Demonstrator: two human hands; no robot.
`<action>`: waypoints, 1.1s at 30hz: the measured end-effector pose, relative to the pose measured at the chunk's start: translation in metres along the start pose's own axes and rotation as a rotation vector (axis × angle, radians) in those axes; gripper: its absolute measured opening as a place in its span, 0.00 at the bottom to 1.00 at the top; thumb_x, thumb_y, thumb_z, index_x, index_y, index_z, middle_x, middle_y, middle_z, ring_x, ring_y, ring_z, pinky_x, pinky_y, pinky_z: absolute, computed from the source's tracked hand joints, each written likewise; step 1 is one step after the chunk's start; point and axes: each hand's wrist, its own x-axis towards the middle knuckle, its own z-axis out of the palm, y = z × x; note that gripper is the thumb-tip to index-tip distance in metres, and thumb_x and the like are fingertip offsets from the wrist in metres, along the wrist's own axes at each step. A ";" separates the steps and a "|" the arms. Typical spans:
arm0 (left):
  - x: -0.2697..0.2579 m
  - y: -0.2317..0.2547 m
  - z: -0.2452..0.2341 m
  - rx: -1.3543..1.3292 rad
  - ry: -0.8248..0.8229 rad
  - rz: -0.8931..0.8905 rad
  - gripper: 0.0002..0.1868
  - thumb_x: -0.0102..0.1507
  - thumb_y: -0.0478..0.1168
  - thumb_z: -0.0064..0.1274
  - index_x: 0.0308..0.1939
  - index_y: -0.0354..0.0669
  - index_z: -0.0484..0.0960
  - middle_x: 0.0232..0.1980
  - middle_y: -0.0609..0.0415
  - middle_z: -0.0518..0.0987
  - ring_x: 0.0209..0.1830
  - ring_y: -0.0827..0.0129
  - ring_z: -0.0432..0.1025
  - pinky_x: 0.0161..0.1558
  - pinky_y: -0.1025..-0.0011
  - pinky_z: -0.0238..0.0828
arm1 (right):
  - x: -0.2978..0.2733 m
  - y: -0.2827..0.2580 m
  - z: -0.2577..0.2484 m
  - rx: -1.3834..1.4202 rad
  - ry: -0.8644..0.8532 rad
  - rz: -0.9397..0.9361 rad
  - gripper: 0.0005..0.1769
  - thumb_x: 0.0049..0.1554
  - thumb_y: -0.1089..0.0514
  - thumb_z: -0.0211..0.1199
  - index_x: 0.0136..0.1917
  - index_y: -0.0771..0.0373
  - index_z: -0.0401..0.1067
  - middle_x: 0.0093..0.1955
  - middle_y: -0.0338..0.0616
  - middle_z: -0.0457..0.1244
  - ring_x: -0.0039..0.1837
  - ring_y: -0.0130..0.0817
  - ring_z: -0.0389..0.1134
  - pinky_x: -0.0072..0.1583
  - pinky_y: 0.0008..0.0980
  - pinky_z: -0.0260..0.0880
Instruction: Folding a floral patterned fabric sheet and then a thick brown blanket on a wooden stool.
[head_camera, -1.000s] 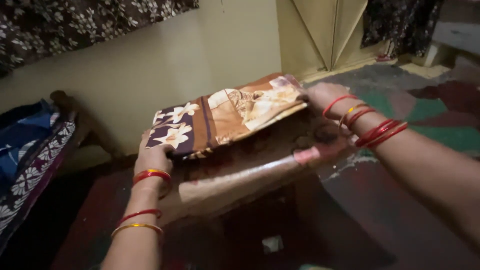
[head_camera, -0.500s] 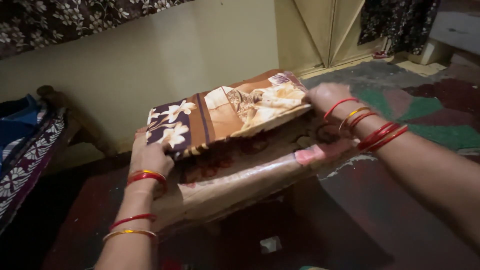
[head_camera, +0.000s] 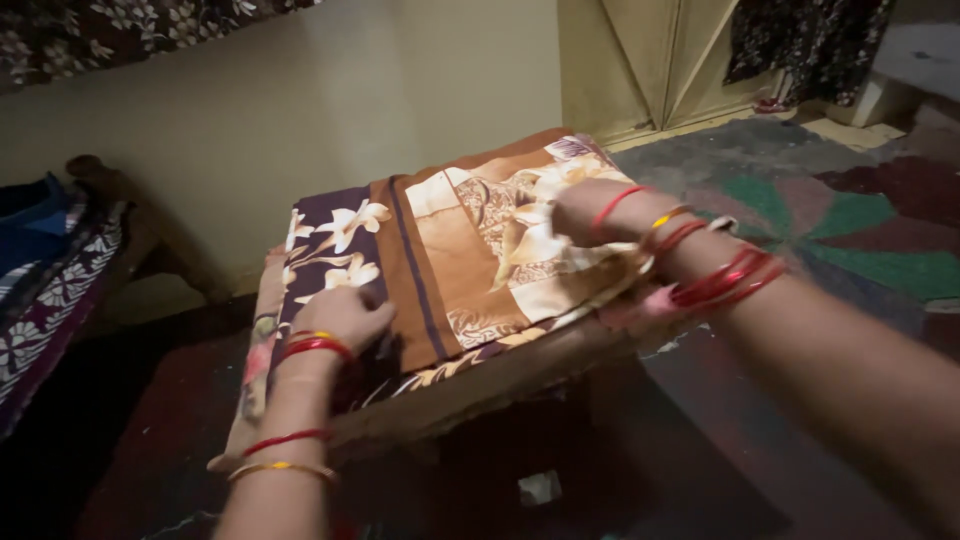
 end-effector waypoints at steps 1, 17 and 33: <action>0.007 0.006 0.003 -0.043 0.076 0.014 0.28 0.59 0.62 0.50 0.50 0.49 0.89 0.51 0.40 0.85 0.53 0.48 0.79 0.60 0.59 0.73 | 0.017 -0.012 0.004 0.069 0.147 -0.058 0.16 0.53 0.59 0.60 0.53 0.59 0.81 0.51 0.55 0.71 0.54 0.51 0.74 0.58 0.44 0.72; 0.040 0.024 0.055 -0.004 0.132 -0.223 0.48 0.61 0.79 0.29 0.81 0.70 0.47 0.85 0.53 0.39 0.83 0.39 0.33 0.75 0.36 0.22 | 0.014 -0.047 0.054 0.163 0.298 0.209 0.38 0.63 0.29 0.39 0.80 0.46 0.56 0.83 0.49 0.47 0.84 0.46 0.44 0.78 0.62 0.42; 0.201 0.093 0.054 -0.064 0.082 -0.180 0.50 0.62 0.76 0.32 0.82 0.59 0.43 0.85 0.47 0.36 0.85 0.47 0.29 0.74 0.31 0.21 | 0.167 -0.014 0.042 0.195 0.159 0.009 0.32 0.61 0.33 0.44 0.76 0.42 0.57 0.84 0.41 0.44 0.85 0.42 0.41 0.72 0.83 0.36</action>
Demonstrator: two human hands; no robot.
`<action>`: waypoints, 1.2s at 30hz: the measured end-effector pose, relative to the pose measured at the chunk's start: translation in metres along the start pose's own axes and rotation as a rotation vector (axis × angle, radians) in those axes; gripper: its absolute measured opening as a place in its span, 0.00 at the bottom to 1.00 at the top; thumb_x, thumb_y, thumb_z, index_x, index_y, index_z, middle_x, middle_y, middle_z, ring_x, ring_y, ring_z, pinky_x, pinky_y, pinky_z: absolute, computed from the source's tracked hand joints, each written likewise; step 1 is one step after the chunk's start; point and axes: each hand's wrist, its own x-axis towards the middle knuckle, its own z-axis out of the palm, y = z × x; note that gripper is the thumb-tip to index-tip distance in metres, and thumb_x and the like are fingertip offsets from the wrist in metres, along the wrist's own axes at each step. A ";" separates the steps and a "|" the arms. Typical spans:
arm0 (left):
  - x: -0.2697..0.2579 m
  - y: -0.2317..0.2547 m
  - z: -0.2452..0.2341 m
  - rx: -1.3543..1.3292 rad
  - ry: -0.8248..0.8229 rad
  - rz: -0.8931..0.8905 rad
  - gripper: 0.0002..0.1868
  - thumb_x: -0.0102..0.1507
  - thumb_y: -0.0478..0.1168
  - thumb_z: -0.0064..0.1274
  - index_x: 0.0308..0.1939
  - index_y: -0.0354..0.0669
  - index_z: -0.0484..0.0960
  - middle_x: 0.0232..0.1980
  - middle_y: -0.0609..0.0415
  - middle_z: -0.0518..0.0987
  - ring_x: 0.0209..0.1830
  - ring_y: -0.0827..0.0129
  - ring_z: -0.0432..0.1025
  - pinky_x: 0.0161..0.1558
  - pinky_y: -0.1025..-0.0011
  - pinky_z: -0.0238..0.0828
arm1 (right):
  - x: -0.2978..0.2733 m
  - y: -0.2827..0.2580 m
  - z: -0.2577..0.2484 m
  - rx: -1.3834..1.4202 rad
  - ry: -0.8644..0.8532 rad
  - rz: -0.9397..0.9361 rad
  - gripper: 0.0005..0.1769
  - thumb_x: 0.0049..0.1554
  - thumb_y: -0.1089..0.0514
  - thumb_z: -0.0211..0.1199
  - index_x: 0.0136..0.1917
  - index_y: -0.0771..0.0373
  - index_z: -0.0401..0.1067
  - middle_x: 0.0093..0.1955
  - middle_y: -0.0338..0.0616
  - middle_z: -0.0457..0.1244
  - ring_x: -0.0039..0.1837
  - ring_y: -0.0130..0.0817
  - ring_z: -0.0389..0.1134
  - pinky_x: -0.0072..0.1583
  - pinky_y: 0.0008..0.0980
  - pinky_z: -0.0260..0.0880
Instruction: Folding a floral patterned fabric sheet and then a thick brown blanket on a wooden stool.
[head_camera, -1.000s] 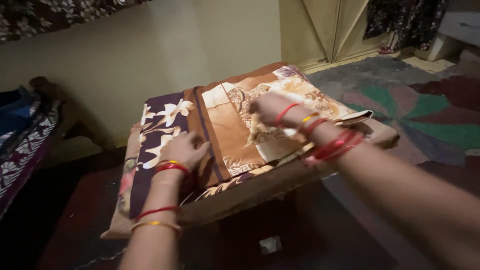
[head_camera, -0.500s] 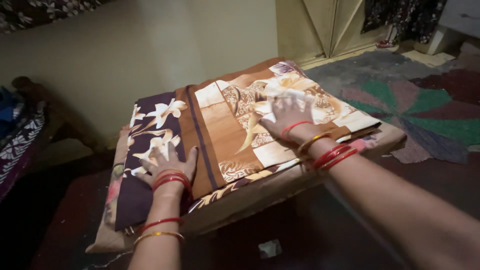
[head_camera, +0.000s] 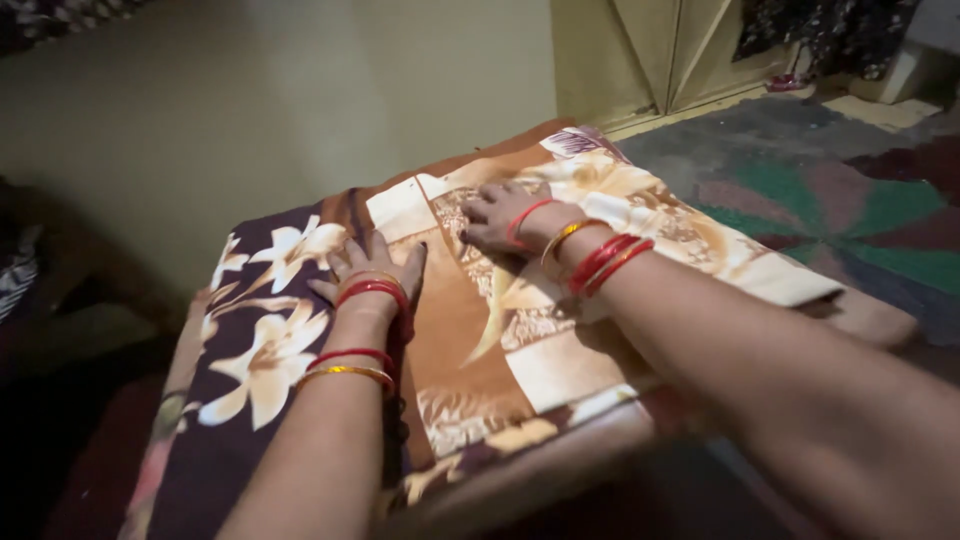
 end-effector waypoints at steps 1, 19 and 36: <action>0.010 0.005 0.000 -0.001 0.011 -0.009 0.50 0.63 0.76 0.31 0.82 0.57 0.44 0.85 0.45 0.37 0.85 0.46 0.29 0.74 0.32 0.21 | 0.005 0.004 -0.005 0.032 -0.006 0.042 0.33 0.61 0.33 0.43 0.77 0.41 0.55 0.83 0.40 0.46 0.85 0.43 0.41 0.74 0.80 0.37; 0.090 0.047 0.029 -0.066 0.159 0.192 0.41 0.67 0.67 0.32 0.79 0.55 0.53 0.83 0.46 0.48 0.83 0.51 0.41 0.74 0.34 0.32 | 0.043 0.050 -0.002 0.156 0.141 0.438 0.36 0.62 0.34 0.44 0.80 0.45 0.53 0.86 0.44 0.37 0.86 0.47 0.33 0.77 0.72 0.29; 0.078 0.037 0.017 0.015 0.167 0.239 0.35 0.69 0.62 0.27 0.79 0.61 0.54 0.83 0.57 0.49 0.83 0.59 0.43 0.76 0.43 0.39 | 0.056 0.097 0.003 0.178 0.476 0.686 0.22 0.52 0.53 0.69 0.59 0.57 0.77 0.67 0.48 0.64 0.72 0.47 0.60 0.68 0.42 0.63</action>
